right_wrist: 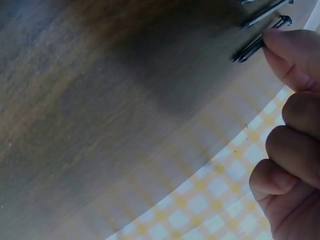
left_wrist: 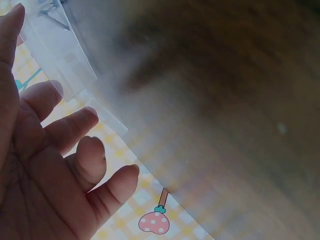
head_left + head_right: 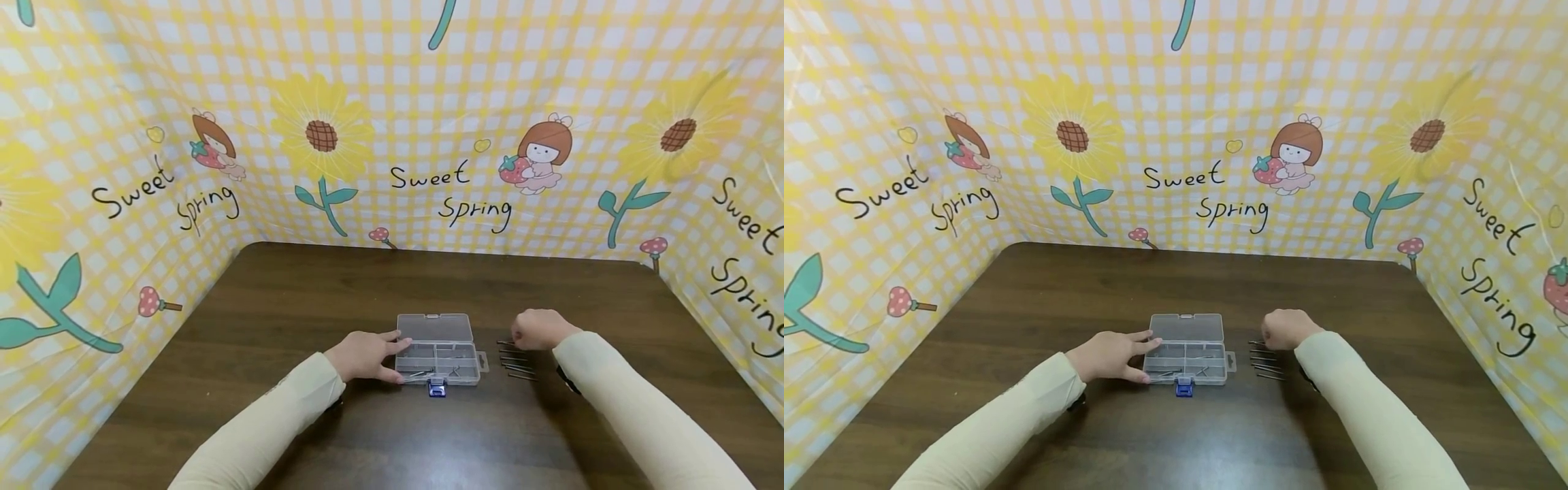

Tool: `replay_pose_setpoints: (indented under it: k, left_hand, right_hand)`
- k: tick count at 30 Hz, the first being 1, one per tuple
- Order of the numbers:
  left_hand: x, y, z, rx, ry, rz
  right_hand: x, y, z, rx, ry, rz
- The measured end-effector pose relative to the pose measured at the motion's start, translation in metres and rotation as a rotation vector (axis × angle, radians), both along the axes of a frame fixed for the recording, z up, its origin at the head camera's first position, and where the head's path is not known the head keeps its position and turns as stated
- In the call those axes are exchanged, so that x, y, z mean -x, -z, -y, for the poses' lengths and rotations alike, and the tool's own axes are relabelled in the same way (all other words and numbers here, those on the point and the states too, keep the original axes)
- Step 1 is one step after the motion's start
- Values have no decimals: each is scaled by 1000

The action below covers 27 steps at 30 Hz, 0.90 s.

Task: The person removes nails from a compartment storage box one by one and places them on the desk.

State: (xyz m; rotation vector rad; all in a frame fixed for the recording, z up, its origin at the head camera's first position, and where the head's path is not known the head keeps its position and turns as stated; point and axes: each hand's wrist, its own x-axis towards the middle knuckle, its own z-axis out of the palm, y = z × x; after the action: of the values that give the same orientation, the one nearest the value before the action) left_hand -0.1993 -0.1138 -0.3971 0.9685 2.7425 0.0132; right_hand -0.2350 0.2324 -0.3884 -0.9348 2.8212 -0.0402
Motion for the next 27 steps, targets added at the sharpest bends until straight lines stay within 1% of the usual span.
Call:
replay_pose_setpoints:
  k: [5,11,18,23,27]
  left_hand:
    - [-1,0,-1,9,-5,9]
    - [0,-1,0,6,-6,5]
    - [1,0,-1,1,7,11]
    - [2,1,-1,4,-2,4]
    - [2,1,-1,4,3,-2]
  right_hand:
    - [-3,5,-1,-7,-20,-52]
    - [1,11,0,-13,-36,-82]
    - [1,15,0,0,-23,-70]
    - [-2,13,1,17,-14,-74]
    - [-3,8,3,23,7,-56]
